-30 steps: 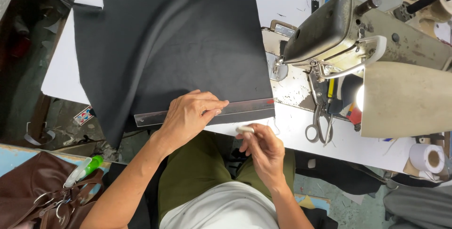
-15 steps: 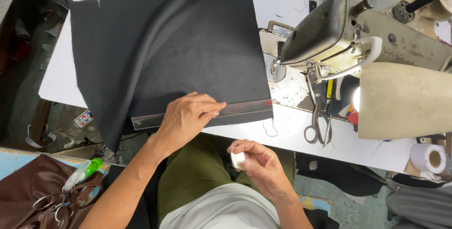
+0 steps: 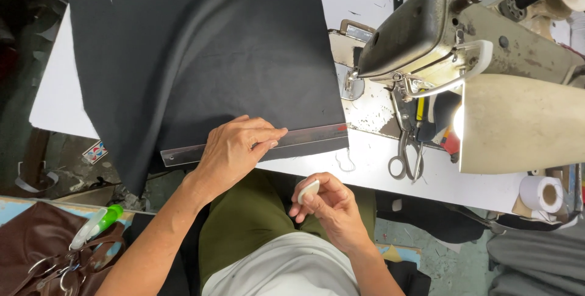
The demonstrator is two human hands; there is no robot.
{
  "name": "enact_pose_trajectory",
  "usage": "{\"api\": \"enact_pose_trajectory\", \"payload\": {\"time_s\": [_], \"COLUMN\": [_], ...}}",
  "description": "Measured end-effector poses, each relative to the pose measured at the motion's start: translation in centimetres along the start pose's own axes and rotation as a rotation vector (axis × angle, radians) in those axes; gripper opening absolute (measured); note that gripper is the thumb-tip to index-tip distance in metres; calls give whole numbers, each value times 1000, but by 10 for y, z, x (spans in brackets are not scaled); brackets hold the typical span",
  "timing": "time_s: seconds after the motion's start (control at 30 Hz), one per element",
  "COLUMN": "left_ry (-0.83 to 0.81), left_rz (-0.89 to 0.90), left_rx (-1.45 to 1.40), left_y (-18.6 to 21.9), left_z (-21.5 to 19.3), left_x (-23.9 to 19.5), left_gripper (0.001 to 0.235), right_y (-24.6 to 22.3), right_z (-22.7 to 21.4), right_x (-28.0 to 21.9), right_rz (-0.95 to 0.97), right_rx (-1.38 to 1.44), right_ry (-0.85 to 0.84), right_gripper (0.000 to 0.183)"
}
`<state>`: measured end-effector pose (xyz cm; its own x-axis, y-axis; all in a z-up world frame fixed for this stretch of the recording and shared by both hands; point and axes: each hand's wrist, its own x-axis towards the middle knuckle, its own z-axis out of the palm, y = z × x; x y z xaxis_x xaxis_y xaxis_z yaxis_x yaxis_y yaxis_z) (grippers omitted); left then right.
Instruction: Measuring, marking, and cutting black fabric with a ruler and scissors on a work table.
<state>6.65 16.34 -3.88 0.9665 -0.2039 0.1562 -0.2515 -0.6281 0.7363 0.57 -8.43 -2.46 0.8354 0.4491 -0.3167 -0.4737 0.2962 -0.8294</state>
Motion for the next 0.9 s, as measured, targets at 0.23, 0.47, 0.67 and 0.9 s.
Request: {"api": "enact_pose_trajectory", "payload": {"time_s": [0.23, 0.47, 0.67, 0.9], "left_ry": [1, -22, -15, -30], "left_rz": [-5, -37, -32, -25], "left_rx": [-14, -45, -43, -48], "left_y": [0, 1, 3, 3], "left_z": [0, -5, -6, -8], "left_x": [-1, 2, 1, 1], "left_gripper": [24, 20, 18, 18], "right_y": [-7, -3, 8, 14], "right_z": [7, -3, 1, 1], "right_x": [16, 42, 45, 51], "right_rz": [-308, -527, -600, -583], "right_rx": [-576, -967, -1212, -1208], "right_ry": [233, 290, 349, 322], "right_gripper": [34, 31, 26, 21]}}
